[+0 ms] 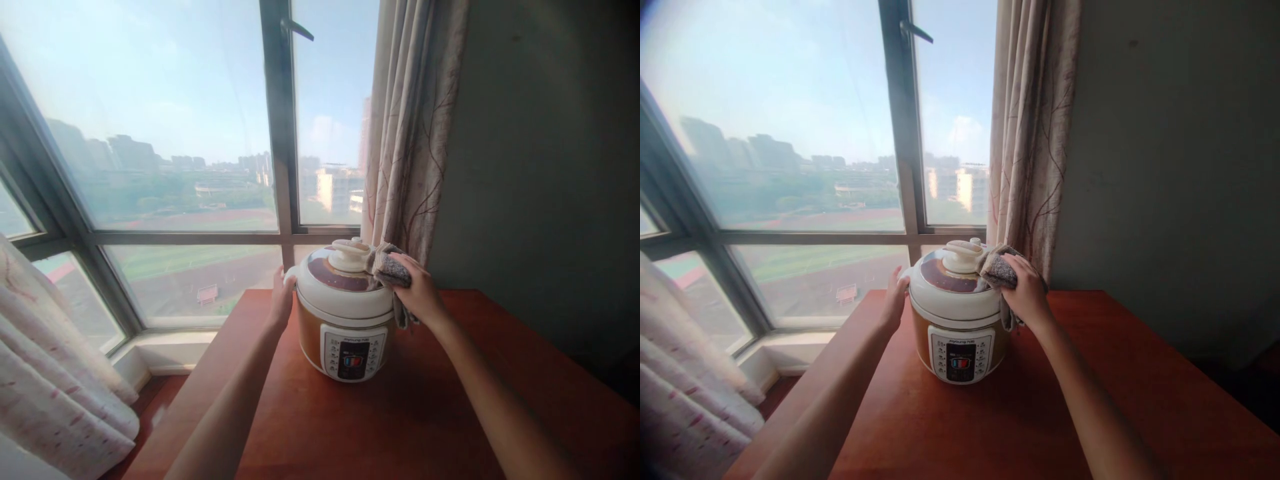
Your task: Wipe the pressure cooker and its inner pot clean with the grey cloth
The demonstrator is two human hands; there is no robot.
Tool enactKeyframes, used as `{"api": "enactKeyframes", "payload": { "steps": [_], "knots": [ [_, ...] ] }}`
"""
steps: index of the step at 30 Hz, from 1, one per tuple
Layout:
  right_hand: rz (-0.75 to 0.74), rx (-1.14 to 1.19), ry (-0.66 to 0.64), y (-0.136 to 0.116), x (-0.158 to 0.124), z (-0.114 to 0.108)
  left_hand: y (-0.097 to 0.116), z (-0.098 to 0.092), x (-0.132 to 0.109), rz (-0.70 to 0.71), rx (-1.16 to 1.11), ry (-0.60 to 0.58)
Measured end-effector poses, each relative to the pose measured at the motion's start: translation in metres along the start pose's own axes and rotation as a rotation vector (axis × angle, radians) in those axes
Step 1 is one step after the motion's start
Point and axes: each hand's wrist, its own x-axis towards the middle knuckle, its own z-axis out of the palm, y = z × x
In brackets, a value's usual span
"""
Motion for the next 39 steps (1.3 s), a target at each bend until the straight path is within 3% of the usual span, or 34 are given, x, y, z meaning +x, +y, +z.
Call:
{"api": "enactKeyframes", "payload": {
  "steps": [6, 11, 15, 22, 26, 30, 34, 39],
  "knots": [
    [0.133, -0.033, -0.180, 0.020, 0.055, 0.002, 0.014, -0.012, 0.026, 0.155, 0.258, -0.090],
    [0.211, -0.123, -0.210, 0.014, 0.070, 0.005, 0.031, -0.004, 0.040, 0.223, 0.253, -0.158],
    [0.173, -0.148, -0.183, 0.002, 0.058, 0.001, 0.034, 0.005, 0.038, 0.239, 0.252, -0.235],
    [0.043, -0.142, -0.067, -0.023, 0.006, -0.011, 0.038, 0.005, 0.032, 0.265, 0.378, -0.223],
    [-0.164, -0.083, 0.001, -0.054, -0.032, -0.010, 0.039, 0.005, 0.032, 0.265, 0.401, -0.215],
    [-0.372, -0.064, -0.102, -0.079, -0.057, -0.009, 0.036, 0.005, 0.034, 0.267, 0.393, -0.211],
    [-0.423, -0.030, -0.151, -0.076, -0.057, -0.011, 0.034, 0.004, 0.035, 0.267, 0.358, -0.219],
    [-0.283, -0.044, -0.098, -0.047, -0.039, -0.010, 0.035, 0.004, 0.033, 0.247, 0.358, -0.213]
  ]
}}
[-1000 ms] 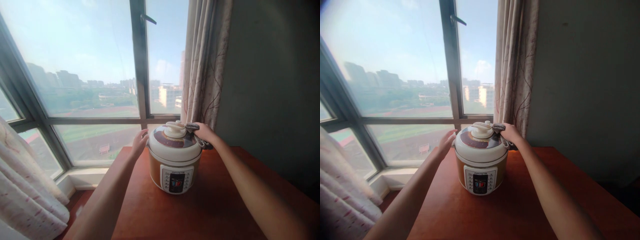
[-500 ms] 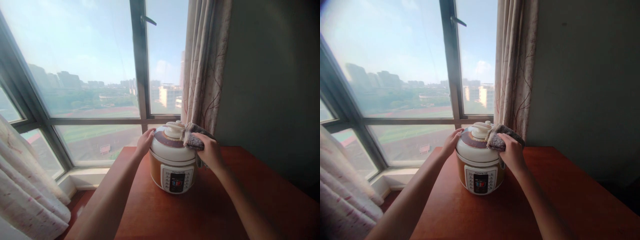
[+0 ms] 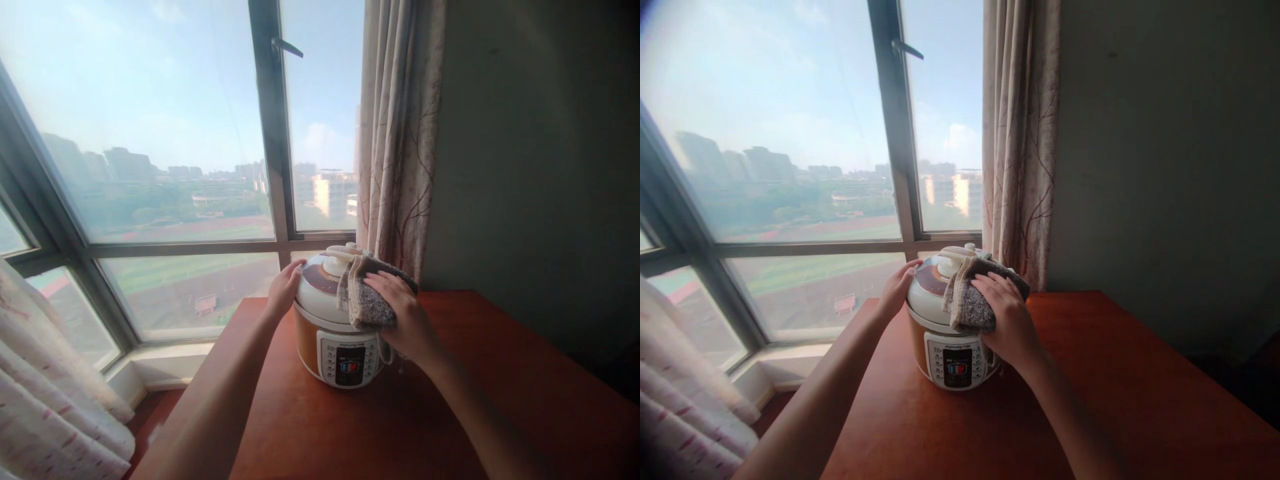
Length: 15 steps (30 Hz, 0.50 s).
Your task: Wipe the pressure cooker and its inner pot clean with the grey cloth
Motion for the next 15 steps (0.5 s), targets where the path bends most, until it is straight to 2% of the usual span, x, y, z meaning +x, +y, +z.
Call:
{"api": "enactKeyframes", "payload": {
  "steps": [4, 8, 12, 15],
  "knots": [
    [0.097, 0.030, 0.089, 0.034, 0.016, 0.003, 0.004, 0.000, -0.002, -0.008, 0.002, 0.014],
    [0.139, 0.075, 0.005, 0.057, 0.046, 0.002, 0.007, 0.000, -0.003, -0.012, 0.031, 0.020],
    [0.169, 0.066, -0.071, 0.063, 0.074, 0.002, 0.008, 0.000, -0.004, -0.010, 0.055, 0.021],
    [0.187, 0.043, -0.093, 0.060, 0.082, 0.004, 0.009, 0.000, -0.004, -0.011, 0.060, 0.024]
  ]
}}
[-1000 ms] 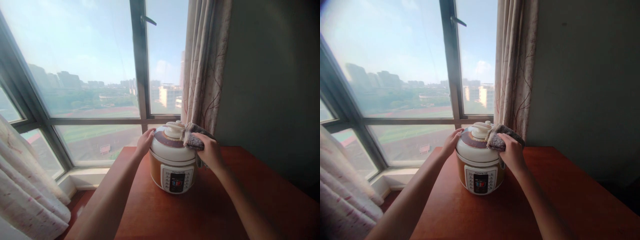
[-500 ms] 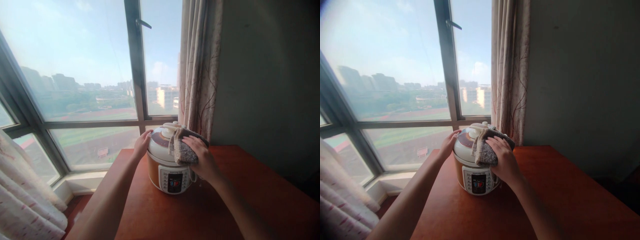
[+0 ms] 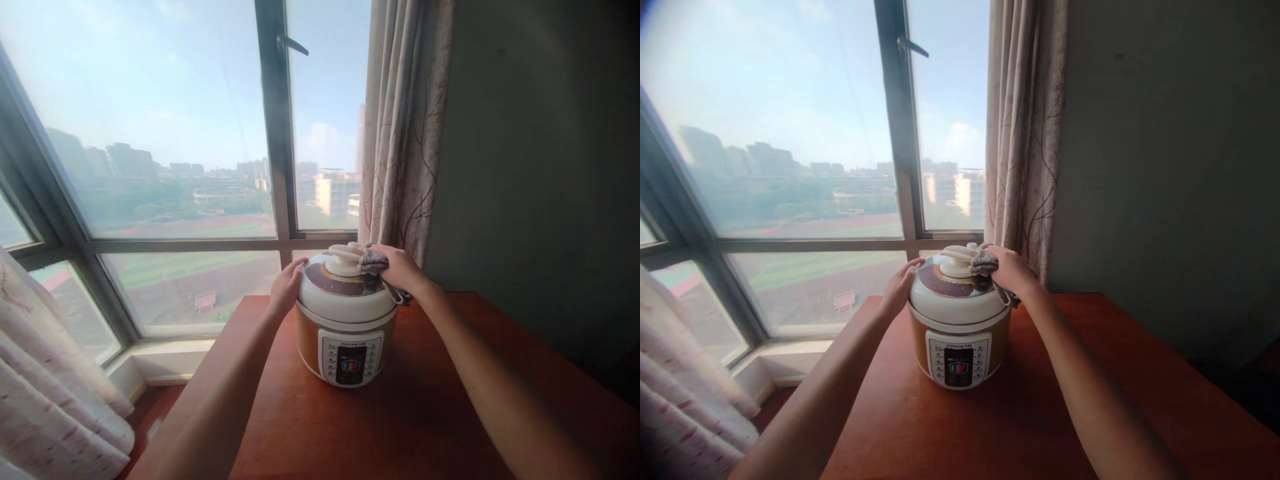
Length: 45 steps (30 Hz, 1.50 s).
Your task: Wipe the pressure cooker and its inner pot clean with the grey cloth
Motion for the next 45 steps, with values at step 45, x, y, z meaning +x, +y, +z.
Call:
{"api": "enactKeyframes", "payload": {
  "steps": [45],
  "knots": [
    [-0.240, 0.040, 0.018, -0.028, -0.055, -0.009, -0.006, 0.001, 0.001, 0.040, 0.053, -0.018]
  ]
}}
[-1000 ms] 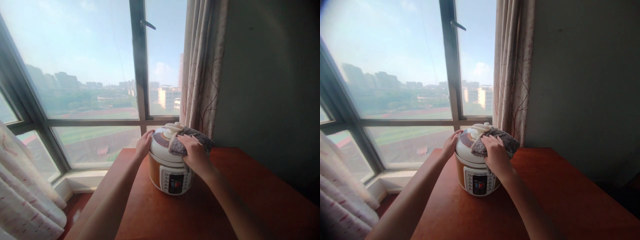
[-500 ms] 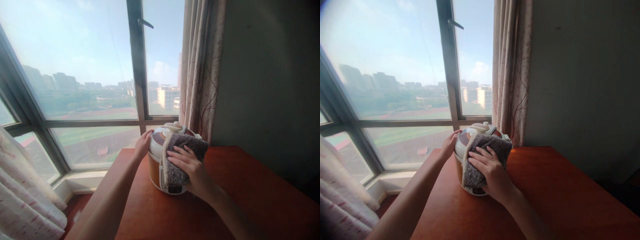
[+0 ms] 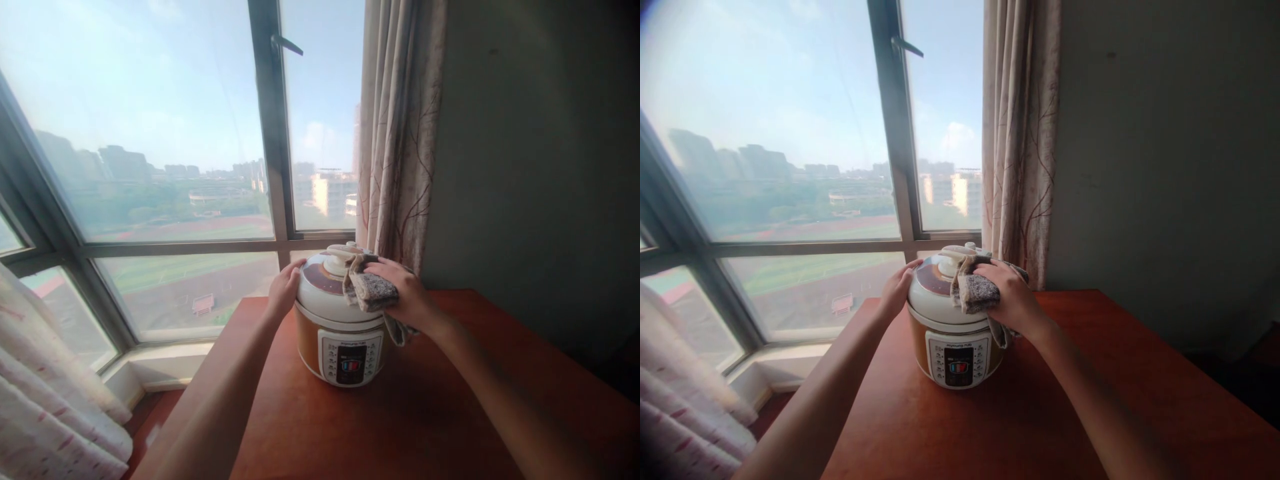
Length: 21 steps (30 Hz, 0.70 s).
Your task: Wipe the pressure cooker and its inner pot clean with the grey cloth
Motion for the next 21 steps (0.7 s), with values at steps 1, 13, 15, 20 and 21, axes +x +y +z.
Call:
{"api": "enactKeyframes", "payload": {
  "steps": [1, 13, 15, 20, 21],
  "knots": [
    [-0.007, 0.034, 0.007, 0.006, 0.001, -0.001, 0.000, 0.000, 0.000, 0.001, 0.001, 0.003],
    [0.306, 0.081, 0.061, 0.084, 0.030, 0.009, 0.002, 0.001, -0.001, -0.006, 0.037, 0.025],
    [0.331, 0.070, 0.069, 0.086, 0.035, 0.012, 0.001, 0.001, -0.001, 0.000, 0.033, 0.023],
    [0.336, 0.021, 0.141, 0.069, 0.021, 0.015, 0.000, 0.001, 0.000, 0.002, 0.025, 0.019],
    [0.326, 0.021, 0.160, 0.063, 0.016, 0.015, 0.000, 0.001, -0.001, -0.002, 0.026, 0.018]
  ]
}}
